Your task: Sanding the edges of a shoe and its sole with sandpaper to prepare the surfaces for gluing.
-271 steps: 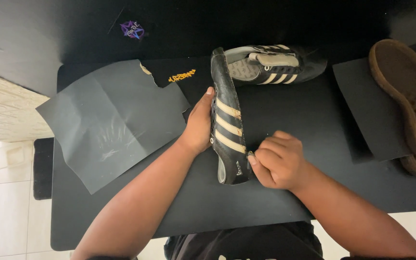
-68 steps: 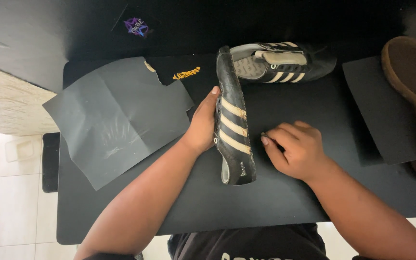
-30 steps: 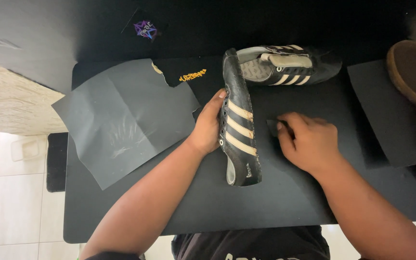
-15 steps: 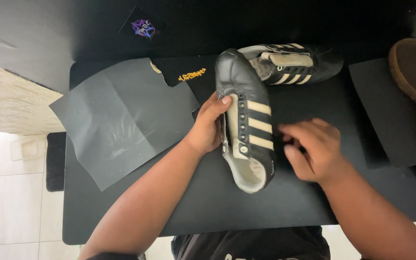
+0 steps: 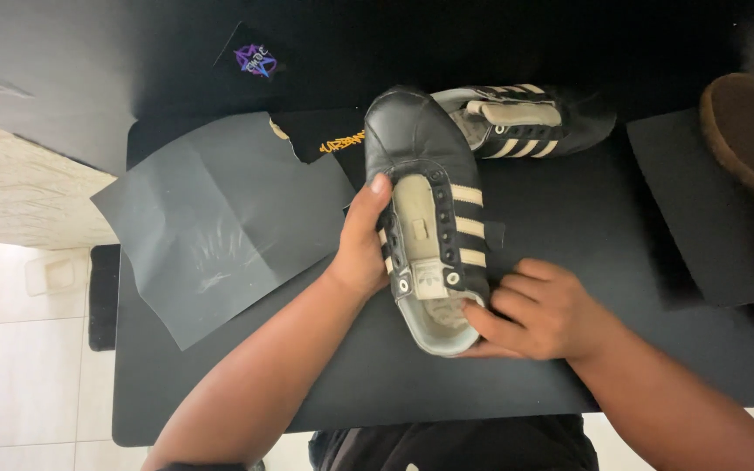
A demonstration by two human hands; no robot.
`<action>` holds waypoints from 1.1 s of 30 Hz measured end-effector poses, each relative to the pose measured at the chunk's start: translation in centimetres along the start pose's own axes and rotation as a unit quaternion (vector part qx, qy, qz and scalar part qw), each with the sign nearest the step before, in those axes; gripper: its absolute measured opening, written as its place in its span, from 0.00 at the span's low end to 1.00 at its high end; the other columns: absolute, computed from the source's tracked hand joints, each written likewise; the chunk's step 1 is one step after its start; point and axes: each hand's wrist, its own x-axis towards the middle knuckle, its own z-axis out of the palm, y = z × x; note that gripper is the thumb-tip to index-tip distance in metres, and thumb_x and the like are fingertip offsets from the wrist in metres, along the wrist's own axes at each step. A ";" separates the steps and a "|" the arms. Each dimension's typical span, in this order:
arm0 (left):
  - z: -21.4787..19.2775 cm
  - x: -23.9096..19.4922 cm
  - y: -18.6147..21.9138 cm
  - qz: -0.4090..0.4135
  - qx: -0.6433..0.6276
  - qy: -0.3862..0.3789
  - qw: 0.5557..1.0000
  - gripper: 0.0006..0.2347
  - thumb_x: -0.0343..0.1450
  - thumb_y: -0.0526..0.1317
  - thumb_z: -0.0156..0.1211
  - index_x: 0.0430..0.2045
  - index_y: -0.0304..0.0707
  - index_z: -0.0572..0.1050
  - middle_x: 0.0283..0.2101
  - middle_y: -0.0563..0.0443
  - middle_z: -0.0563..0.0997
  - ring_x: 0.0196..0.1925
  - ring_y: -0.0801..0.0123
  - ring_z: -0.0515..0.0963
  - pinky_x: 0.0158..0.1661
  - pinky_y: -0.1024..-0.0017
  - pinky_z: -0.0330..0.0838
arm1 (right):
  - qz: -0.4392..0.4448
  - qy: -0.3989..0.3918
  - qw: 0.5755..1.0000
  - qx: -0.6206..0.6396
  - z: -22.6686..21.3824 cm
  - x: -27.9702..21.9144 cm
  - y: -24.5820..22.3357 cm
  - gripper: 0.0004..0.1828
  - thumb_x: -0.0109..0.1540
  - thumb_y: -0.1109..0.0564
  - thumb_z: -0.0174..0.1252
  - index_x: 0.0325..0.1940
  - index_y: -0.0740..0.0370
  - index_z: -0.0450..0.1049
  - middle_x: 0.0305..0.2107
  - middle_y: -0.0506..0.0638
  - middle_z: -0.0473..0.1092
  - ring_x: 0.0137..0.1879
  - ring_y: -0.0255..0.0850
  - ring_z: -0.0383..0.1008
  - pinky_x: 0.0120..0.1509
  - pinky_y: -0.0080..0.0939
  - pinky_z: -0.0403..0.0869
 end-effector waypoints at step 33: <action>-2.5 0.4 -1.6 0.014 0.058 -0.030 0.998 0.32 0.79 0.61 0.37 0.58 0.23 0.70 0.55 0.28 0.77 0.58 0.49 0.78 0.58 0.52 0.75 | 0.244 -0.002 0.966 -0.081 0.4 -3.9 2.7 0.18 0.62 0.50 0.61 0.51 0.62 0.81 0.35 0.45 0.78 0.32 0.40 0.77 0.39 0.43 0.76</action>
